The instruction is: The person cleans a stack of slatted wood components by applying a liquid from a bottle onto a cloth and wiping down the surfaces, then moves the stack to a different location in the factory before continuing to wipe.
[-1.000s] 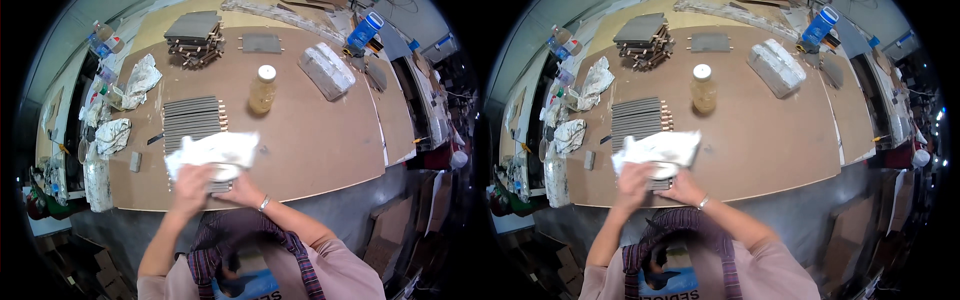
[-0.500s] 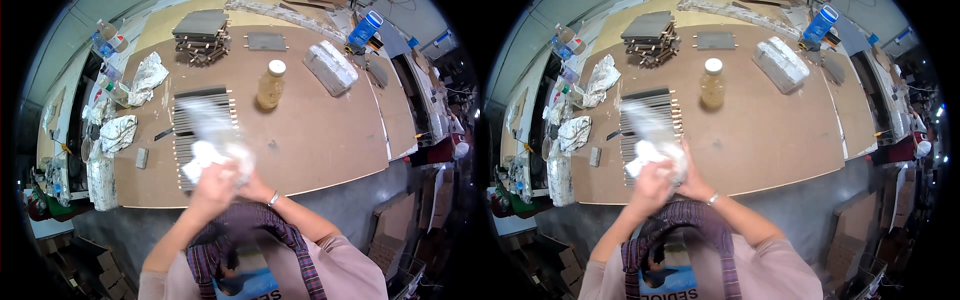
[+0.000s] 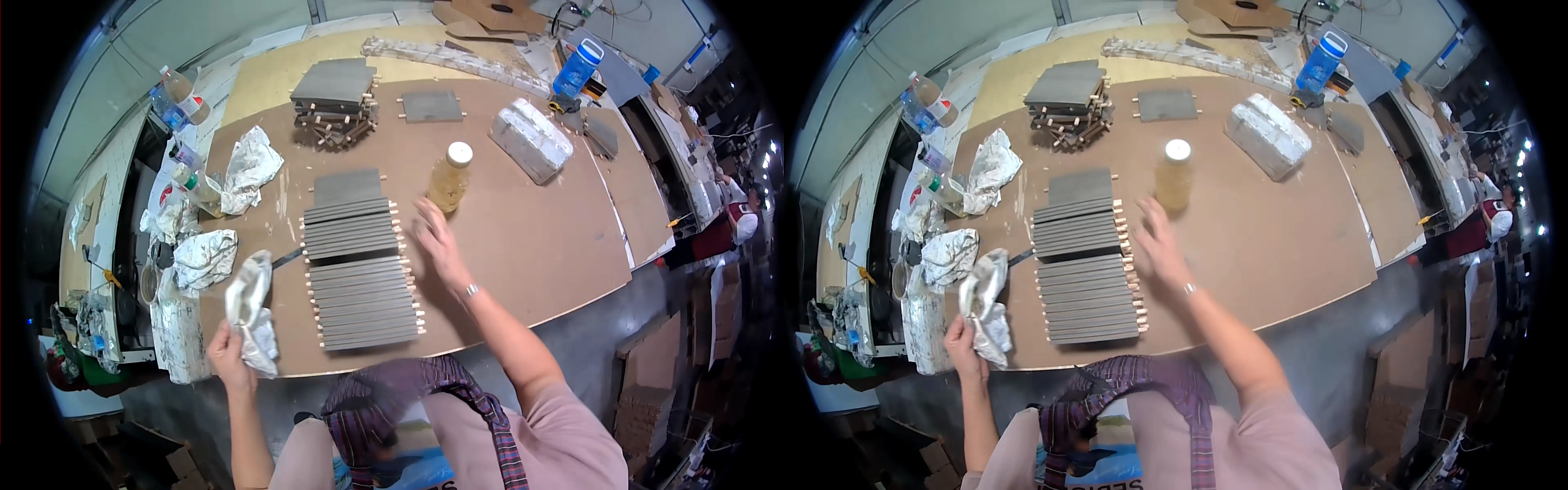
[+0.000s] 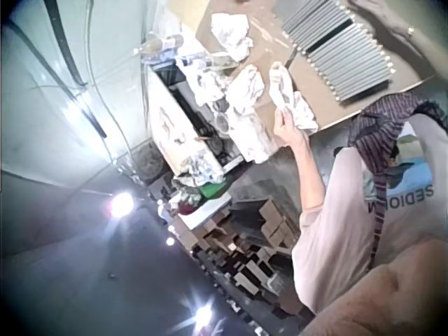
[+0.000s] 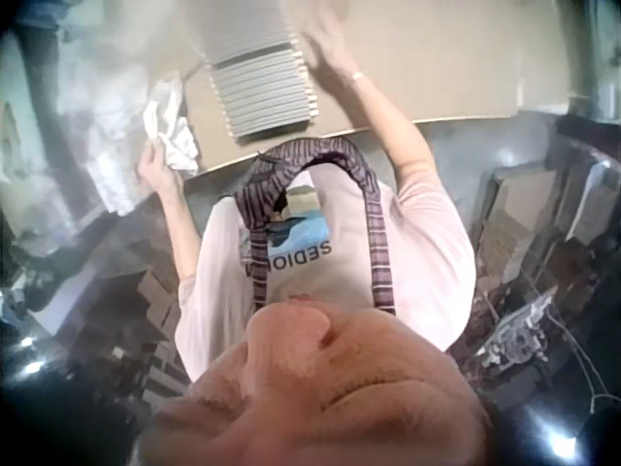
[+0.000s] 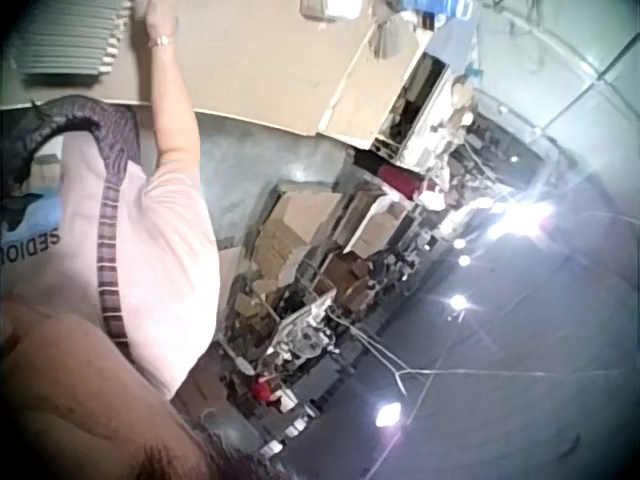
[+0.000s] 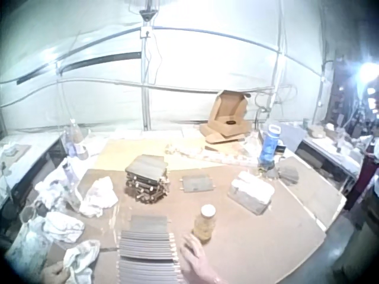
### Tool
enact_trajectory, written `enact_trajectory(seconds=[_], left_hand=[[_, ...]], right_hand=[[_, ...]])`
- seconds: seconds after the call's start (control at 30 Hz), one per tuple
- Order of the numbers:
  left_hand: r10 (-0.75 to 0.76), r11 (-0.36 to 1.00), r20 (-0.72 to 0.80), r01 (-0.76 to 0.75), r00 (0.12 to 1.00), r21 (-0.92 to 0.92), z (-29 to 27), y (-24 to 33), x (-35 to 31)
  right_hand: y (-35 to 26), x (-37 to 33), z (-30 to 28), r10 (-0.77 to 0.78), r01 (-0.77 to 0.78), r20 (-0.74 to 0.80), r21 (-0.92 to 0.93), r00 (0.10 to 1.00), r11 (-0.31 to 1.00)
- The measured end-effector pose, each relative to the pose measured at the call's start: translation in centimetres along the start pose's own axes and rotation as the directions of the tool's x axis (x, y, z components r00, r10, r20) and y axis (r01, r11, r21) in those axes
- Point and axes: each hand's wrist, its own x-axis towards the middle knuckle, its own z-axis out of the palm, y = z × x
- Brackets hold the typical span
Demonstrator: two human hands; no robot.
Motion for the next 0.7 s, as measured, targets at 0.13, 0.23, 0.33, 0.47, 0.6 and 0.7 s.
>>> enact_trajectory(seconds=[0.13,0.23,0.33,0.47,0.6,0.7], left_hand=[[-0.064,0.997,0.118,0.070,0.991,-0.042,3.2,-0.3,-0.5],[-0.063,0.996,0.132,0.071,0.989,-0.055,3.9,-0.8,0.0],[-0.068,0.995,0.038,0.071,0.997,-0.077,3.5,-0.6,0.2],[-0.144,0.986,-0.051,0.139,0.988,-0.090,2.2,-1.5,1.9],[0.009,0.697,0.149,-0.113,0.989,0.708,4.7,-1.7,5.0],[0.047,0.200,0.425,-0.425,0.904,0.883,6.9,-4.0,7.5]], right_hand=[[1.3,11.5,3.0,0.043,-0.031,0.071,-0.154,0.997,0.988],[4.3,18.3,2.6,0.195,-0.141,0.190,-0.262,0.962,0.955],[5.7,20.6,2.6,0.306,-0.183,0.255,-0.413,0.918,0.892],[6.0,20.5,2.4,0.295,-0.123,0.297,-0.484,0.908,0.866],[1.7,19.4,2.5,0.466,-0.340,0.310,-0.382,0.829,0.859],[-0.7,19.0,3.0,0.498,-0.369,0.317,-0.389,0.807,0.845]])
